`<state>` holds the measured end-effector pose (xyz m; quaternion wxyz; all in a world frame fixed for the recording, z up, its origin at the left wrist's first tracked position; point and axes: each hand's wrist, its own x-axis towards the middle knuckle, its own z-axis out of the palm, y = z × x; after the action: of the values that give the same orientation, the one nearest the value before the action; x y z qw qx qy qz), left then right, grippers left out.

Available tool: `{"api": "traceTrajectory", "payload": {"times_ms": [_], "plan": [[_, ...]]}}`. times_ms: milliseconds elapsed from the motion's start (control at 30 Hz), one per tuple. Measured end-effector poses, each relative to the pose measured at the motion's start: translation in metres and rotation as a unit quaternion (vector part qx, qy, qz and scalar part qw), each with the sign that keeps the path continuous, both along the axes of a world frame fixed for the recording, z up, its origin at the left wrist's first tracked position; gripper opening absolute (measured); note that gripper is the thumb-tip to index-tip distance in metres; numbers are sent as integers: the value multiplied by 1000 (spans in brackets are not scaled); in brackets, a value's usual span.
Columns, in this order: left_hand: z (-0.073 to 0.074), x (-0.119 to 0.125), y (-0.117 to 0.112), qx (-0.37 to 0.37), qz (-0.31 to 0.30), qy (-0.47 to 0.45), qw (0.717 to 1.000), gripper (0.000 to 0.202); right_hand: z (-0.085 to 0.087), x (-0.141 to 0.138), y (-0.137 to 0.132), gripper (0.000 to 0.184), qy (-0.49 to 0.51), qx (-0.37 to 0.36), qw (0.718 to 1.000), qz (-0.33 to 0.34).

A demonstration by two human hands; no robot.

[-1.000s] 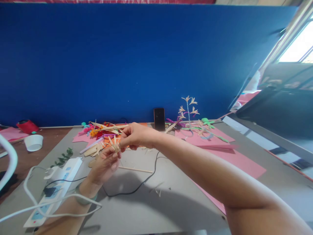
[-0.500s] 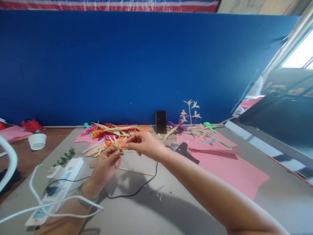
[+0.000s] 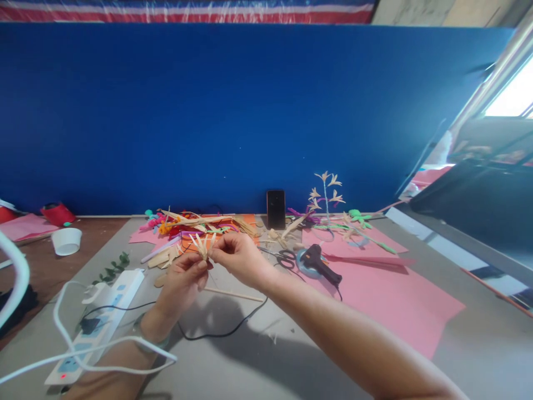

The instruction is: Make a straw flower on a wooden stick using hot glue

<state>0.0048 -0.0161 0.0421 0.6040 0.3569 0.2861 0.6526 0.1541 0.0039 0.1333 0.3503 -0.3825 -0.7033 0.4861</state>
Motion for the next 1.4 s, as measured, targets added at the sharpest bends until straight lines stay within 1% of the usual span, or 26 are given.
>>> {"api": "traceTrajectory", "payload": {"times_ms": [100, 267, 400, 567, 733, 867, 1033, 1133, 1200, 1300, 1400], "plan": [[0, 0, 0, -5, 0, -1, 1000, 22, 2, -1, -2, 24, -16, 12, 1000, -20], [2, 0, 0, -14, 9, -2, 1000, 25, -1, -3, 0, 22, -29, 23, 999, -28], [4, 0, -1, -17, 2, -2, 1000, 25, -2, -3, 4, 20, -27, 11, 1000, -10], [4, 0, -1, -11, -1, 7, 1000, 25, 3, -3, 4, 19, -51, -10, 999, -6], [3, -1, -2, -5, -1, 18, 1000, 26, 5, -2, 2, 22, -44, 12, 999, 8], [3, -2, -2, -11, -4, 16, 1000, 27, 8, -1, -1, 20, -64, 25, 998, -3], [6, -1, -2, -14, -5, 10, 1000, 31, 10, 0, -6, 16, -90, 82, 993, -1], [8, 0, -3, -20, -1, 15, 1000, 32, 10, 1, -11, 15, -128, 145, 981, -6], [9, 0, -3, -27, -2, 16, 1000, 33, 9, 4, -13, 16, -158, 185, 970, -24], [12, -1, -3, -36, -8, 15, 999, 33, 7, 13, -13, 17, -173, 231, 956, -47], [11, -5, -4, -28, -34, 17, 999, 31, 0, 27, -9, 23, -168, 255, 952, -34]]}}
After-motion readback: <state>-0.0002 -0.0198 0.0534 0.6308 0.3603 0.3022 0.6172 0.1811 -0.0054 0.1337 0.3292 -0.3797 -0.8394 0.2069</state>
